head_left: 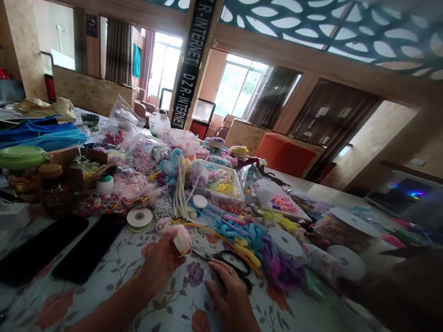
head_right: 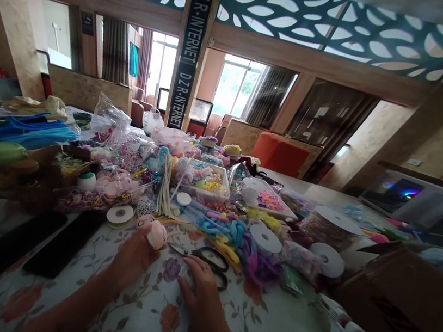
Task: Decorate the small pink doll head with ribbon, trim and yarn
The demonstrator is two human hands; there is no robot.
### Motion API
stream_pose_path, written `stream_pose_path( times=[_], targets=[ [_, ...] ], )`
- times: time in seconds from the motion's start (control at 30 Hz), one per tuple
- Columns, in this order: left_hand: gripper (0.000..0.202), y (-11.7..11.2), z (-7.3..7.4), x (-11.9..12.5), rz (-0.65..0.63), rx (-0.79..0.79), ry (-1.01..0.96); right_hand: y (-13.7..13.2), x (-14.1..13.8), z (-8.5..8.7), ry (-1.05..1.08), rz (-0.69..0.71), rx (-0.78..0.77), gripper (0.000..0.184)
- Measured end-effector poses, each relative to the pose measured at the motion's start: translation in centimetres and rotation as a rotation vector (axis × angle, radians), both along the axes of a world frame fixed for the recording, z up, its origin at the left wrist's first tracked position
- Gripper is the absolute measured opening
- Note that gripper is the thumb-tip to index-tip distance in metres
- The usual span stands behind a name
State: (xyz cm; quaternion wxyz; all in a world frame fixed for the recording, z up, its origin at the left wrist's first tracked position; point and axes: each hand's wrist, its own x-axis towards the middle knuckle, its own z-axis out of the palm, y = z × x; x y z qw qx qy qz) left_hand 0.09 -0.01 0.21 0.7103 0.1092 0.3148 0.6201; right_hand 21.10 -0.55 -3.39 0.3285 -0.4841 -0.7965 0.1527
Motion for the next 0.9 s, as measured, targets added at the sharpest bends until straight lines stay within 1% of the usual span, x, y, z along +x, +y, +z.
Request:
stream_pose_path(
  times=[0.13, 0.23, 0.33, 0.43, 0.53, 0.63, 0.7, 0.8, 0.83, 0.9],
  targets=[
    [0.022, 0.4, -0.1, -0.3, 0.049, -0.025, -0.027, 0.3, -1.2, 2.0, 0.020, 0.055, -0.015, 0.041],
    [0.017, 0.8, 0.0, -0.4, 0.104, -0.035, -0.046, 1.9, -2.7, 3.2, 0.077, 0.110, -0.040, 0.042],
    [0.015, 0.9, 0.3, -0.6, 0.135, -0.023, -0.071, 5.1, -4.7, 4.0, 0.168, 0.129, -0.088, 0.043],
    [0.017, 0.8, 0.7, -0.8, 0.132, -0.002, -0.097, 9.3, -7.2, 4.7, 0.211, 0.106, -0.125, 0.047],
    [0.020, 0.5, 1.0, -1.0, 0.075, 0.043, -0.145, 13.3, -9.7, 5.3, 0.263, 0.070, -0.186, 0.043],
    [0.024, 0.3, 1.2, -1.0, 0.000, 0.061, -0.155, 16.2, -11.8, 5.6, 0.319, 0.040, -0.277, 0.031],
    [0.027, 0.2, 1.4, -0.9, -0.007, 0.032, -0.125, 17.3, -12.8, 5.7, 0.346, 0.020, -0.354, 0.029],
    [0.030, 0.1, 1.6, -0.7, 0.008, -0.010, -0.088, 18.2, -13.5, 6.1, 0.382, -0.009, -0.439, 0.027],
    [0.031, 0.0, 1.6, -0.7, 0.008, -0.017, -0.087, 18.3, -13.5, 6.4, 0.399, -0.022, -0.441, 0.027],
    [0.031, 0.1, 1.6, -0.7, -0.002, -0.027, -0.099, 18.3, -13.0, 7.4, 0.444, -0.062, -0.396, 0.027]
  ],
)
